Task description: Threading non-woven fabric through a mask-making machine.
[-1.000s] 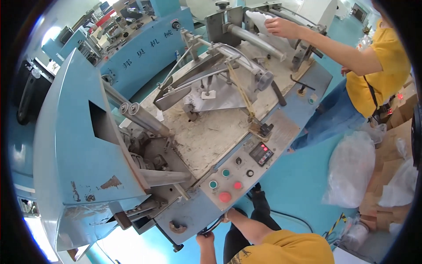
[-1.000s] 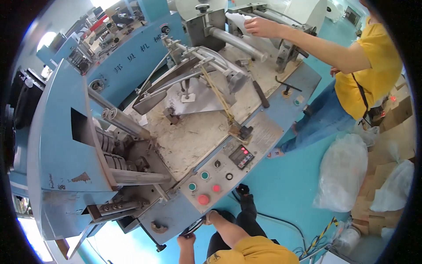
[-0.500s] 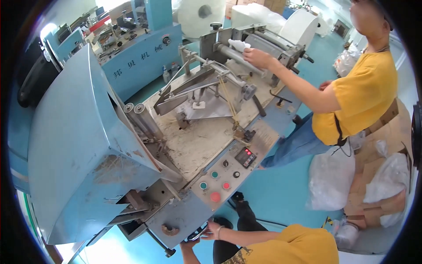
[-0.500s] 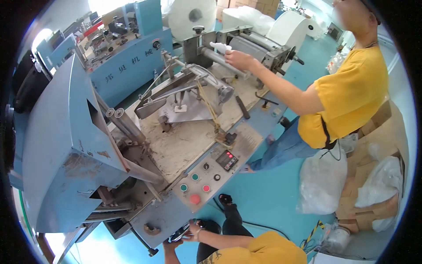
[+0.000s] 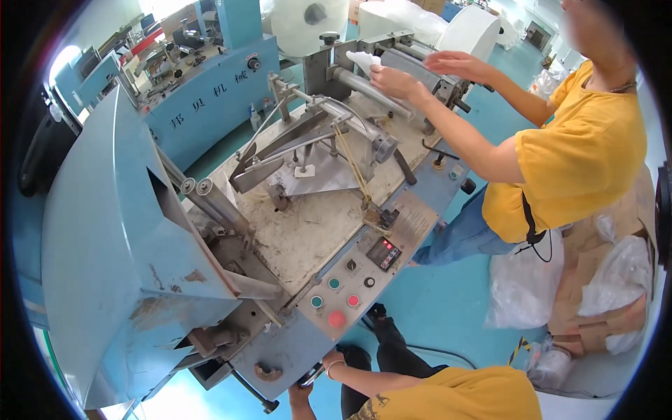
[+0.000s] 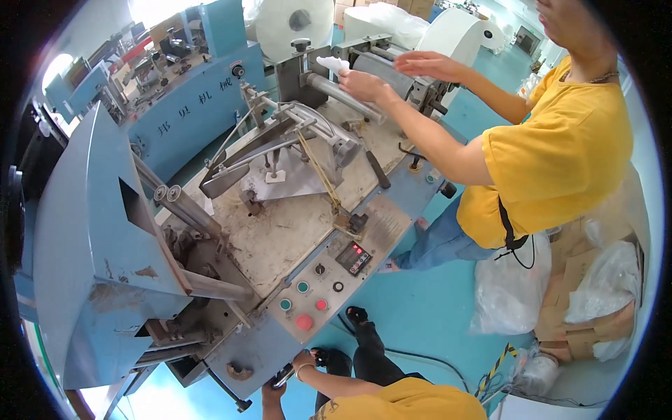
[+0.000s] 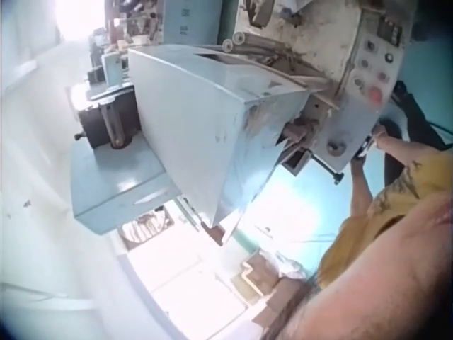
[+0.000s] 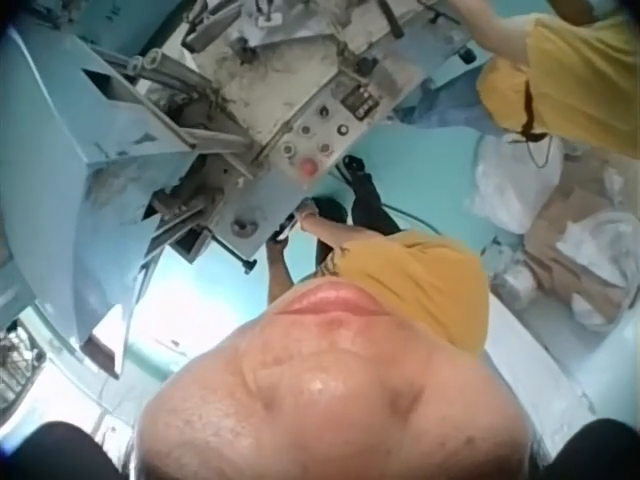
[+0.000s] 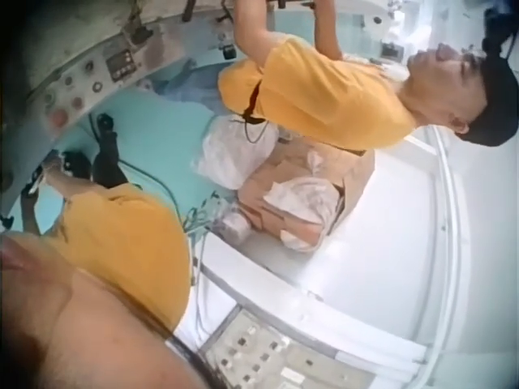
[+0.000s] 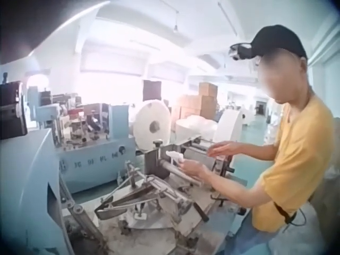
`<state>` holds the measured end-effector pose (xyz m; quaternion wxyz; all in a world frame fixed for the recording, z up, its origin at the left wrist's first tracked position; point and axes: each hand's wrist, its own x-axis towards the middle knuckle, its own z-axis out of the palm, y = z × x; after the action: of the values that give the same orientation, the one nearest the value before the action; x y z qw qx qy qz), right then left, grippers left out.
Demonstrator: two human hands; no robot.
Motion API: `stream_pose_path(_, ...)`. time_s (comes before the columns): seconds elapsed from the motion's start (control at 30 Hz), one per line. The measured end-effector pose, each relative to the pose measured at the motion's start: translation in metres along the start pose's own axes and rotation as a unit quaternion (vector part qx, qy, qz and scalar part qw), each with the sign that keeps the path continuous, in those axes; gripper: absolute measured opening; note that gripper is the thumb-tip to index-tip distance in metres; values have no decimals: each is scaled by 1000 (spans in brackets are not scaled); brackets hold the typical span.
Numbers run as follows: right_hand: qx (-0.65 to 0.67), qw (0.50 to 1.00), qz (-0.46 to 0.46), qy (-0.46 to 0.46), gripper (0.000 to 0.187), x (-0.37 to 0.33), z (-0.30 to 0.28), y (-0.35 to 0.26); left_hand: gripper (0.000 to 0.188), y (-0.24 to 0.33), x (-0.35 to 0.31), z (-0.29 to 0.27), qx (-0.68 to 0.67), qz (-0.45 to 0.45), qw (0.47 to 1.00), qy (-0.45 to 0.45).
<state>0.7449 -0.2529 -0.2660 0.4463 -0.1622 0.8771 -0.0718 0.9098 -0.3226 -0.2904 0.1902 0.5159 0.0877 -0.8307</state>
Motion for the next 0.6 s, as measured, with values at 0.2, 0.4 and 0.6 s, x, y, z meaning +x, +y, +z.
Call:
stream_pose_path(0.2, 623, 718, 268, -160, 17, 69, 26, 45, 28, -24, -3, 35, -6, 102, 983, 150)
stream_pose_path(0.4, 652, 471, 522, -284, 24, 66, -34, 33, 16, -78, -43, 124, 76, 227, 889, 390)
stream_pose_path(0.6, 718, 462, 430, -292, 31, 76, -22, 70, 27, -71, -81, 133, 62, 70, 967, 238)
